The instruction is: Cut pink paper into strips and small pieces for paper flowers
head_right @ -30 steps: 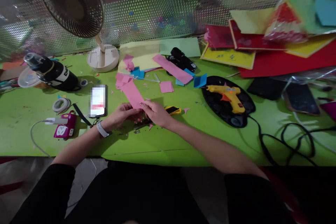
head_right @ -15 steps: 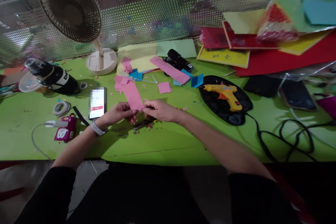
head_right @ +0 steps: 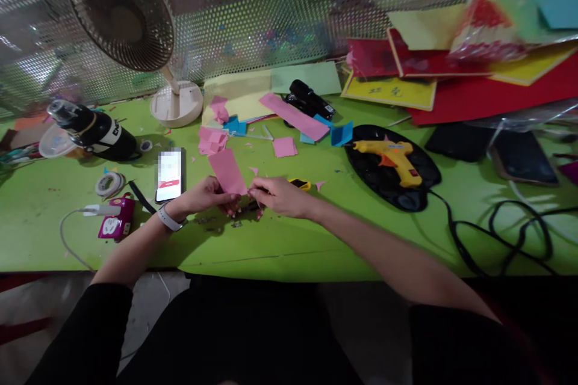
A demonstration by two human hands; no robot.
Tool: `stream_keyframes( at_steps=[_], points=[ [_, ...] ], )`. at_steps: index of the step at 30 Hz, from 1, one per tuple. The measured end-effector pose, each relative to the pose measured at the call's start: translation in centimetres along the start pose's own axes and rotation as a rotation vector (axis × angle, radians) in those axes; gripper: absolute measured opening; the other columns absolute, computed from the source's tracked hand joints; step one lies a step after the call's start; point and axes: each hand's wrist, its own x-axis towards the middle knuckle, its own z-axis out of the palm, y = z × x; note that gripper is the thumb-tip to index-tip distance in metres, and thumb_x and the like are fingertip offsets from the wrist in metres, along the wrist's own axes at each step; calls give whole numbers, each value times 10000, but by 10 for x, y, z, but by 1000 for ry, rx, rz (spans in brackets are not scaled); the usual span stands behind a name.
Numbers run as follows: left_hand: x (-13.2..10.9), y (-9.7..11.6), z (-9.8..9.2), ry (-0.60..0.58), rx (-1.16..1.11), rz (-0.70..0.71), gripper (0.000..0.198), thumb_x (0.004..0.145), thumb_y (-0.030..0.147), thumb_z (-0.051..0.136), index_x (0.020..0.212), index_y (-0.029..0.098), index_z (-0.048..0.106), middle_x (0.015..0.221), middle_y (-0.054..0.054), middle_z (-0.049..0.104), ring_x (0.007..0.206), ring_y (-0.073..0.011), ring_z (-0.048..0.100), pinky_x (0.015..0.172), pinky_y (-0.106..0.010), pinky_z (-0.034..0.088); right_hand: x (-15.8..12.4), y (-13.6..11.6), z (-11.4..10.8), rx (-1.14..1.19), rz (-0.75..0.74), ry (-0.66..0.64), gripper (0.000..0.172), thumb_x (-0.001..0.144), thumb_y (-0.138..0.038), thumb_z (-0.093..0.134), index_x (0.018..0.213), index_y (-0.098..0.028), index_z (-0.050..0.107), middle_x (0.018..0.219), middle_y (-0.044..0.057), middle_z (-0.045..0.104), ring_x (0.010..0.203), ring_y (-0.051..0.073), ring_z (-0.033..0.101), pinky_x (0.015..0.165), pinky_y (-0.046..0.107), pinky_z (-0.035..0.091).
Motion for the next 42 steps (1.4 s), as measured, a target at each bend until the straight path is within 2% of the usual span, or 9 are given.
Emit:
stream_keyframes(
  at_steps=[6,14,19,22,25,29,33,37,42],
  points=[
    [-5,10,1,18,28,53,343,809,442,833,876,110,783,845,-144,800,646,-158,756,640,-257,628,-3,-6,-5,125,60,78,457,945,-652,536,921,-212,657,832,67,672,746,201,612,654,354,471],
    [-2,6,4,-27,-9,16,385,792,477,848,906,124,744,835,-113,792,664,-151,753,649,-259,622,3,-13,11,-4,-66,108,554,960,-728,454,717,-234,516,656,12,558,593,158,497,580,334,397],
    [-14,4,-15,124,-47,-9,425,794,484,856,921,107,709,929,-124,788,778,-159,767,684,-246,622,-4,3,-1,112,58,134,526,959,-708,486,781,-223,587,685,35,588,601,161,525,553,329,420],
    [-5,5,-14,246,-117,90,439,844,466,820,1092,132,681,1110,-145,765,958,-199,765,774,-291,634,1,1,3,122,87,33,538,958,-709,485,813,-205,604,712,51,625,606,158,553,563,330,437],
    [13,5,-8,367,-176,192,428,819,377,857,1105,135,650,1036,-104,768,913,-189,759,807,-327,635,4,-8,4,33,76,-56,565,968,-714,453,852,-188,622,767,73,671,646,175,597,607,348,466],
    [28,1,-12,481,-248,248,391,770,280,892,1056,148,661,915,-45,769,831,-169,752,813,-338,637,-5,-3,-12,-327,-67,-16,592,828,-738,667,1042,-187,706,1116,143,704,1017,308,657,858,475,525],
    [29,-4,-20,480,-312,240,324,794,235,868,1045,154,681,1002,-57,772,874,-174,756,857,-355,634,-14,23,-27,-566,-162,-49,512,825,-600,757,1143,-200,728,1266,162,659,1201,355,592,1026,545,476],
    [27,-9,-20,449,-315,241,340,775,260,885,1029,147,687,981,-56,775,842,-163,751,830,-336,631,-13,38,-28,-548,-210,-52,302,979,-463,602,1090,-206,716,1126,136,684,1093,297,623,979,499,505],
    [28,-12,-23,486,-269,282,390,727,357,915,966,154,682,872,-21,768,772,-145,742,773,-305,631,-26,35,-42,-404,-120,-97,399,960,-579,582,1075,-215,698,1098,122,693,1028,293,649,902,463,532]
  ],
)
